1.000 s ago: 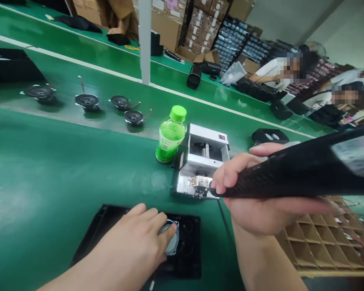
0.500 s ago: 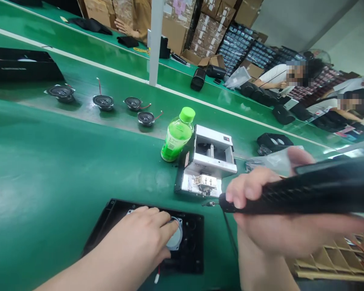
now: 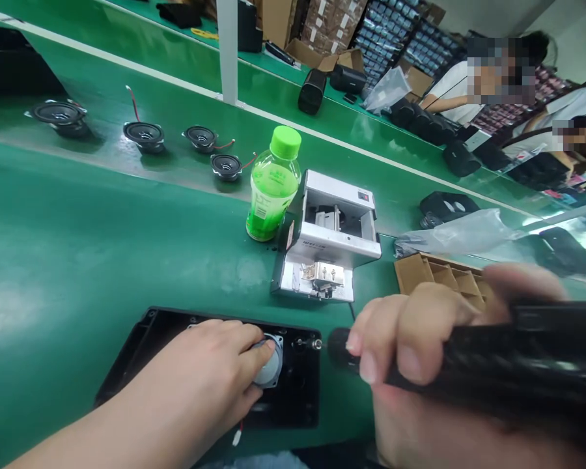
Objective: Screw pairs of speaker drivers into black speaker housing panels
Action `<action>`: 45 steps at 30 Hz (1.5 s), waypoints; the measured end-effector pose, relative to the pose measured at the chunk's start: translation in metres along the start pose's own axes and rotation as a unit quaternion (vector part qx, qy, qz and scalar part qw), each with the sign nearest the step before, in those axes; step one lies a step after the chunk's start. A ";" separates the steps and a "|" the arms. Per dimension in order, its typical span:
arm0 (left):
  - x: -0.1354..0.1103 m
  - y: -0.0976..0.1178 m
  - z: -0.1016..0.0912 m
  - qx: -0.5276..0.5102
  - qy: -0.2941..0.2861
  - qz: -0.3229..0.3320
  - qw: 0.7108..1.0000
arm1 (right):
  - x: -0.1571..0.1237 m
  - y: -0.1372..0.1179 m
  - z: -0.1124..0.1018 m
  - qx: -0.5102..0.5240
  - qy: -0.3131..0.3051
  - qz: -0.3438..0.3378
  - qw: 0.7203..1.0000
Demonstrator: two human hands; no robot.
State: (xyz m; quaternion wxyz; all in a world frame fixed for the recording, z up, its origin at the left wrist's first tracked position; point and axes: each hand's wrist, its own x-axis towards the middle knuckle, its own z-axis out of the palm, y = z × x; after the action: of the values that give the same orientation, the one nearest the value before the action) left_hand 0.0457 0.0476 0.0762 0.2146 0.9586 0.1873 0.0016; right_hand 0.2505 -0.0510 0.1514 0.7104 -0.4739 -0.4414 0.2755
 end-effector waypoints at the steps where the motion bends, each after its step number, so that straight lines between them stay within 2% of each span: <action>1: 0.001 0.000 -0.002 -0.003 -0.006 0.001 1.000 | -0.002 0.003 0.001 0.014 0.005 0.008 1.000; 4: 0.002 -0.001 -0.006 -0.016 -0.018 0.007 1.000 | -0.005 0.012 0.003 0.044 -0.007 0.043 0.998; 6: 0.002 -0.001 -0.007 -0.027 -0.018 0.011 0.999 | -0.005 0.020 0.006 0.062 -0.015 0.042 0.997; 9: 0.001 -0.001 -0.007 -0.042 -0.007 0.014 0.999 | -0.001 0.032 0.013 0.091 0.024 0.026 0.995; 12: 0.000 -0.002 -0.002 -0.052 0.009 0.012 0.999 | 0.003 0.039 0.020 0.097 0.036 0.036 0.994; 16: -0.001 -0.002 0.004 -0.050 0.029 0.007 0.998 | 0.004 0.040 0.021 0.086 0.029 0.036 0.995; 24: -0.002 0.002 0.001 -0.037 0.082 0.030 0.995 | 0.001 0.040 0.020 0.088 0.029 0.041 0.995; 30: -0.006 -0.001 0.005 -0.031 0.092 0.036 0.995 | -0.006 0.040 0.013 0.068 -0.006 0.029 0.997; 37: -0.002 0.001 0.001 -0.023 0.072 0.027 0.997 | 0.001 0.041 0.022 0.095 0.032 0.036 0.994; 45: 0.000 0.002 -0.004 -0.044 0.007 0.007 0.999 | 0.000 0.043 0.020 0.110 0.012 0.064 0.992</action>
State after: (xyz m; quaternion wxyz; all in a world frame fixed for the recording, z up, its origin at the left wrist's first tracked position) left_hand 0.0462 0.0474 0.0808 0.2548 0.9496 0.1818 0.0182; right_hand 0.2339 -0.0255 0.1149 0.7443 -0.4233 -0.3685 0.3619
